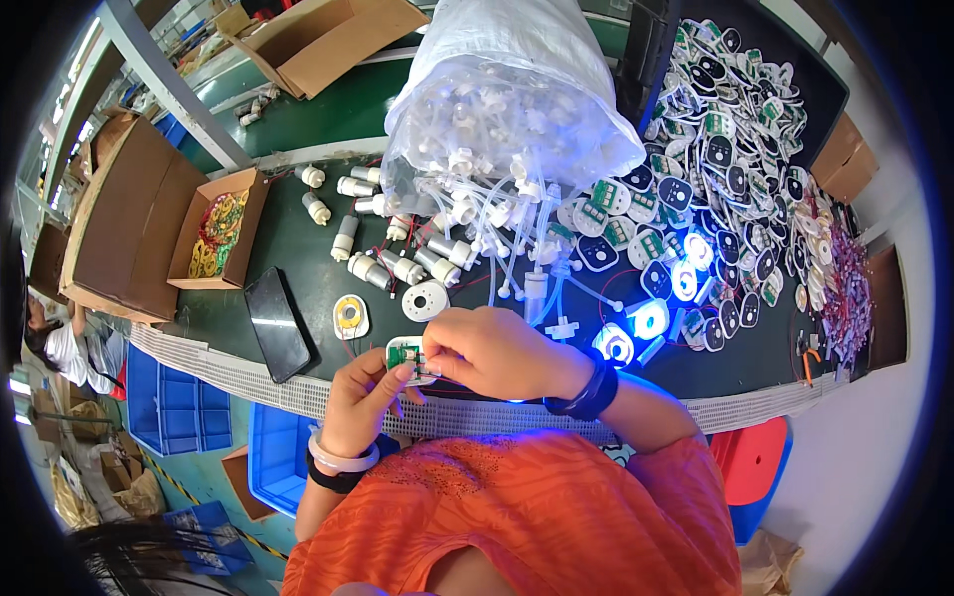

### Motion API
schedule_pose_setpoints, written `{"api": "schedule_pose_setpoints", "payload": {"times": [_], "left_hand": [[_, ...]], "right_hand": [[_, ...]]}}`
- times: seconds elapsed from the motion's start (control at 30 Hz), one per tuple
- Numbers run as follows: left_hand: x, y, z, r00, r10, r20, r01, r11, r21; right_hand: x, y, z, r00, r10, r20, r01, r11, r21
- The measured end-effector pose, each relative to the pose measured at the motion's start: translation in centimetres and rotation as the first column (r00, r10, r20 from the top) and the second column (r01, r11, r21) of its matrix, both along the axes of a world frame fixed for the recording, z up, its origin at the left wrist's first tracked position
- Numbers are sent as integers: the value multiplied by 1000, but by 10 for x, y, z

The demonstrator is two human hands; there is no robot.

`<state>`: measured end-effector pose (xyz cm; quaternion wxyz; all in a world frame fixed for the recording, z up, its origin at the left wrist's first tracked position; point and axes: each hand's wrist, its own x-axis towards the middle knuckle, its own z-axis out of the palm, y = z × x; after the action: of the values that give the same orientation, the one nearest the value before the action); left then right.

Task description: Manually assemble electrical components and check LED lighting.

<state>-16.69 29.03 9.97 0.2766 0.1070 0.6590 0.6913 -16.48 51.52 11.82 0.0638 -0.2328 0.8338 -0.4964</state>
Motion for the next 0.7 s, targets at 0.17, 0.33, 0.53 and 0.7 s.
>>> {"api": "schedule_pose_setpoints", "payload": {"times": [0.17, 0.33, 0.53, 0.7], "left_hand": [[7, 5, -11, 996, 74, -48, -71, 996, 56], [5, 5, -12, 993, 114, 6, -114, 985, 128], [13, 2, -16, 991, 135, 13, -135, 984, 116], [18, 5, -5, 983, 147, -107, -146, 989, 16]], "right_hand": [[4, -11, -4, 870, 23, -493, 148, 940, 307], [4, -22, 2, 869, 49, -493, 114, 949, 295], [15, -29, -1, 864, 25, -503, 175, 922, 345], [23, -29, -3, 866, -15, -499, 192, 933, 305]]}}
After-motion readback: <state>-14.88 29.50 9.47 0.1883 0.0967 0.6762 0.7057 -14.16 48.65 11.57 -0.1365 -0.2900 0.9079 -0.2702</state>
